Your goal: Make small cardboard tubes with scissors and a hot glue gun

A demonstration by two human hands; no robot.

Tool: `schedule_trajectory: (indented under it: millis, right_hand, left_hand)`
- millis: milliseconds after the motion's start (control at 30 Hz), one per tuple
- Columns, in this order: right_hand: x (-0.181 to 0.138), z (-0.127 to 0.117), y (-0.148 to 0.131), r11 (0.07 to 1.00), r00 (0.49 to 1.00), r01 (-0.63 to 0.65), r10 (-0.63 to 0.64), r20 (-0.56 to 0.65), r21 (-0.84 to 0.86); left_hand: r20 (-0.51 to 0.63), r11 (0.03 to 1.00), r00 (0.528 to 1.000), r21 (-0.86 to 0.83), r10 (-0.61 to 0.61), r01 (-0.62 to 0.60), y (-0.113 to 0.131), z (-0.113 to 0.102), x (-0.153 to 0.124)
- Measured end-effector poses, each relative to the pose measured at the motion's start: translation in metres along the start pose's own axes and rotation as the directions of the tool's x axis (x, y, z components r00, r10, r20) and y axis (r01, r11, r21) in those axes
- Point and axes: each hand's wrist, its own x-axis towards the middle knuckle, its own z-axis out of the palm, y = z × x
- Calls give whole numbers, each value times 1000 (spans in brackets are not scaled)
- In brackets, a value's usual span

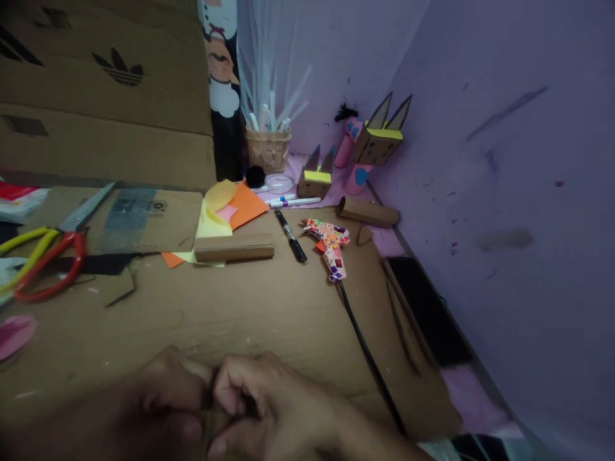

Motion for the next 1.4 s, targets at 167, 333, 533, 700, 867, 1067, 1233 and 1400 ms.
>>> schedule_trajectory:
  millis: [167,333,533,700,867,1067,1233,1400]
  right_hand:
    - [0,0,0,999,999,35,-35,21,17]
    - [1,0,3,996,996,81,-82,24,26]
    - [1,1,5,995,995,100,-100,13,5]
    - [-1,1,7,992,992,124,-124,4,-15]
    - [-2,-5,-1,995,995,84,-87,-55,-49]
    - [8,-11,-15,993,982,74,-56,-183,93]
    - [25,-12,-21,982,781,190,-156,-604,-8]
    - [37,-9,-27,942,425,242,-318,-848,-232]
  left_hand:
    - [-2,1000,1000,8,25,-25,-4,3,1]
    - [-31,985,984,24,174,-173,-17,8,2]
    - [-62,979,979,63,196,-192,-16,9,0]
    - [-61,977,976,69,208,-203,-5,7,2]
    - [-119,997,991,45,68,-63,-4,8,4]
    - [-379,990,916,0,-130,140,16,6,13]
    - [-488,999,873,-51,-18,-8,12,-5,19]
    - [-430,997,903,-60,13,-43,4,-10,13]
